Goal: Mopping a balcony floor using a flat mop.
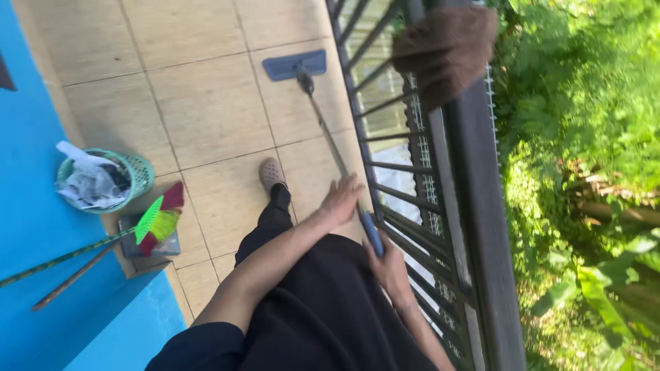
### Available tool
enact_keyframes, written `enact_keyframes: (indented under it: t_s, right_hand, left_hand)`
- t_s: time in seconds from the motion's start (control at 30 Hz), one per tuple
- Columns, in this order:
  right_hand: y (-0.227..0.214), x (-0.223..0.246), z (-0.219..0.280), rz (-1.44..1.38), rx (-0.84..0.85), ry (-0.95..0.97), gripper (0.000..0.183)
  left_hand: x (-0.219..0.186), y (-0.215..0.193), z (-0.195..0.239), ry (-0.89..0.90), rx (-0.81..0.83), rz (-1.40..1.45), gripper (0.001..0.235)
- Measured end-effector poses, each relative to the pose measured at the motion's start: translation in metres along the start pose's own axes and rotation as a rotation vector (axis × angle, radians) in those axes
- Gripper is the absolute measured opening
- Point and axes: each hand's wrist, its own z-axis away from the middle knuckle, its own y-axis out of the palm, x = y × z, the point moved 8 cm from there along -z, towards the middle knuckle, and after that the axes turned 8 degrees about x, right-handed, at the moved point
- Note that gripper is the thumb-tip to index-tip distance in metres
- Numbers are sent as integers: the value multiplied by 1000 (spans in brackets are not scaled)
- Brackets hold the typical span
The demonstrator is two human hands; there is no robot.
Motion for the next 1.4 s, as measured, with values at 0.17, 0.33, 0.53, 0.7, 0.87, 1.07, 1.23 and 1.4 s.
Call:
enact_keyframes:
  t_s: [0.17, 0.33, 0.53, 0.7, 0.87, 1.07, 1.23, 1.4]
  right_hand:
    - [4, 146, -164, 121, -37, -225, 52]
    - [13, 207, -341, 29, -62, -449, 48]
    - [-8, 227, -287, 0, -59, -405, 51]
    - [-26, 191, -80, 126, 75, -163, 55]
    - [-72, 67, 42, 82, 87, 129, 55]
    - [-96, -4, 41, 87, 69, 291, 67]
    - [-76, 81, -9, -42, 184, 404, 64]
    - [-7, 161, -134, 292, 399, -211, 66]
  left_hand:
    - [152, -92, 15, -249, -107, 312, 59]
    - [277, -56, 34, -453, -130, 362, 42]
    - [245, -83, 14, -394, 57, 386, 42]
    - [125, -137, -12, -125, 67, 322, 80]
    - [42, -48, -61, 344, 296, 41, 77]
    - [-1, -21, -54, 293, 572, -96, 41]
    - [75, 3, -103, 82, 365, -23, 27]
    - [269, -22, -91, -431, 14, 123, 39]
